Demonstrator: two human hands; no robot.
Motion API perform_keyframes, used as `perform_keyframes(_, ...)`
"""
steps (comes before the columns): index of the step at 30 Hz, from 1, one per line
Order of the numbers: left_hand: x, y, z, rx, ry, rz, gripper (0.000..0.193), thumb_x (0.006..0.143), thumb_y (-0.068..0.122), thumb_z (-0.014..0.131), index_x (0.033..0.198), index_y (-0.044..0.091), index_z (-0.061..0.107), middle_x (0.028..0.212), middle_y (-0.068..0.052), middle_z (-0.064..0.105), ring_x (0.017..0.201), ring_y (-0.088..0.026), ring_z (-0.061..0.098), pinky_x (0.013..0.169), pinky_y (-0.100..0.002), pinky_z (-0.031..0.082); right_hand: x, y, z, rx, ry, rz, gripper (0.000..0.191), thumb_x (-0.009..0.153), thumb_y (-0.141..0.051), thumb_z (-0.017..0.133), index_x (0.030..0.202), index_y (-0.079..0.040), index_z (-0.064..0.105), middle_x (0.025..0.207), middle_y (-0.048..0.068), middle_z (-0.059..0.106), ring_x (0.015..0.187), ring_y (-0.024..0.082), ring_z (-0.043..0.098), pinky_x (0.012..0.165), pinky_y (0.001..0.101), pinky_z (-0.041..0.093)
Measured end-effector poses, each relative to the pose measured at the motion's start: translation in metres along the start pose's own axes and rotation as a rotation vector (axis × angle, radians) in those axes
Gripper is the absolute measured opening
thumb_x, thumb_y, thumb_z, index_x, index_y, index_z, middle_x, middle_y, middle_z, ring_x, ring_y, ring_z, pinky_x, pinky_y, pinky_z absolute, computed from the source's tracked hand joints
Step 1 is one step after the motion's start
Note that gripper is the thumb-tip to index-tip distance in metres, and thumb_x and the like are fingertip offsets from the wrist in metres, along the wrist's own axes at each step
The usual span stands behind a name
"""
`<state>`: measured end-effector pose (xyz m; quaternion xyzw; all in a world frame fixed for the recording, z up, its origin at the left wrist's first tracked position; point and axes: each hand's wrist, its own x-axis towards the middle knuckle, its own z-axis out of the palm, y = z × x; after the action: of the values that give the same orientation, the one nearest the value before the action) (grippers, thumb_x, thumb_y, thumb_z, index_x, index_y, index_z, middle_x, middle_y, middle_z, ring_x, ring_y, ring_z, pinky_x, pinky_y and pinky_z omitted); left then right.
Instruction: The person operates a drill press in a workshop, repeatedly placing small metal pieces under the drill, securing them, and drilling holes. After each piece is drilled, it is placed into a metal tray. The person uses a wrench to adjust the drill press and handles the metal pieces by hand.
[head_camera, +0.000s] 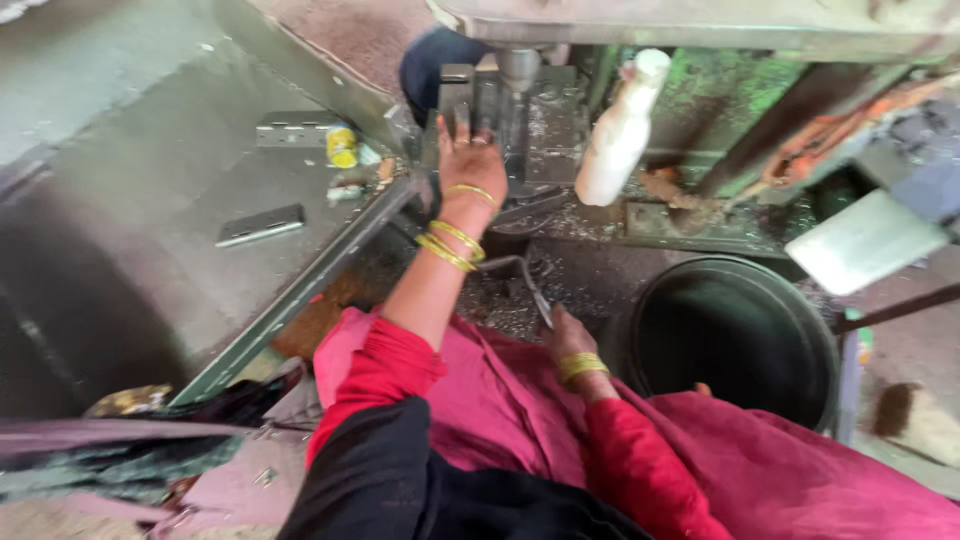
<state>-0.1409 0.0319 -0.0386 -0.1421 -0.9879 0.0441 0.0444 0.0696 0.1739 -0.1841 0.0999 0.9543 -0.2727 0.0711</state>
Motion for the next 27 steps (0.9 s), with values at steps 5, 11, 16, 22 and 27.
perform_keyframes(5, 0.02, -0.005, -0.009, 0.023, -0.012, -0.023, 0.049, 0.097, 0.015, 0.039, 0.143, 0.009, 0.056, 0.16, -0.007, 0.04, 0.153, -0.033, 0.019, 0.12, -0.064, -0.01, -0.001, -0.001, -0.005, -0.193, 0.006, 0.02, 0.044, 0.1, -0.04, 0.06, 0.133, -0.014, 0.05, 0.1, 0.019, 0.075, 0.096, 0.041, 0.072, 0.082, 0.0537, 0.057)
perform_keyframes(11, 0.029, -0.004, -0.007, -0.019, 0.158, -0.045, 0.05, 0.099, 0.016, 0.038, 0.145, 0.006, 0.055, 0.16, -0.008, 0.042, 0.152, -0.034, 0.024, 0.12, -0.065, -0.007, -0.002, 0.007, 0.004, 0.029, 0.149, -0.068, 0.043, 0.089, -0.039, 0.066, 0.12, -0.011, 0.056, 0.095, 0.022, 0.073, 0.09, 0.044, 0.069, 0.077, 0.0566, 0.054)
perform_keyframes(16, 0.022, 0.001, -0.017, 0.0, 0.026, -0.063, 0.049, 0.103, 0.015, 0.039, 0.148, 0.009, 0.056, 0.162, -0.008, 0.043, 0.157, -0.032, 0.023, 0.125, -0.063, -0.006, -0.001, 0.017, 0.016, 0.024, 0.093, -0.057, 0.05, 0.092, -0.042, 0.066, 0.126, -0.009, 0.051, 0.095, 0.023, 0.072, 0.09, 0.043, 0.07, 0.078, 0.0559, 0.054)
perform_keyframes(22, 0.026, 0.01, -0.029, -0.006, -0.011, -0.089, 0.049, 0.099, 0.016, 0.042, 0.145, 0.011, 0.057, 0.165, -0.004, 0.034, 0.156, -0.03, 0.019, 0.122, -0.063, -0.008, -0.003, 0.022, 0.025, 0.028, 0.037, 0.008, 0.032, 0.096, -0.04, 0.059, 0.116, -0.015, 0.058, 0.094, 0.016, 0.075, 0.089, 0.039, 0.073, 0.077, 0.0541, 0.055)
perform_keyframes(27, 0.03, 0.009, -0.029, -0.006, -0.069, -0.092, 0.049, 0.097, 0.016, 0.046, 0.145, 0.015, 0.057, 0.167, -0.002, 0.032, 0.157, -0.029, 0.019, 0.122, -0.063, -0.008, -0.013, 0.012, 0.014, 0.054, 0.049, 0.025, 0.038, 0.097, -0.042, 0.062, 0.119, -0.012, 0.055, 0.094, 0.016, 0.074, 0.087, 0.038, 0.073, 0.074, 0.0543, 0.056)
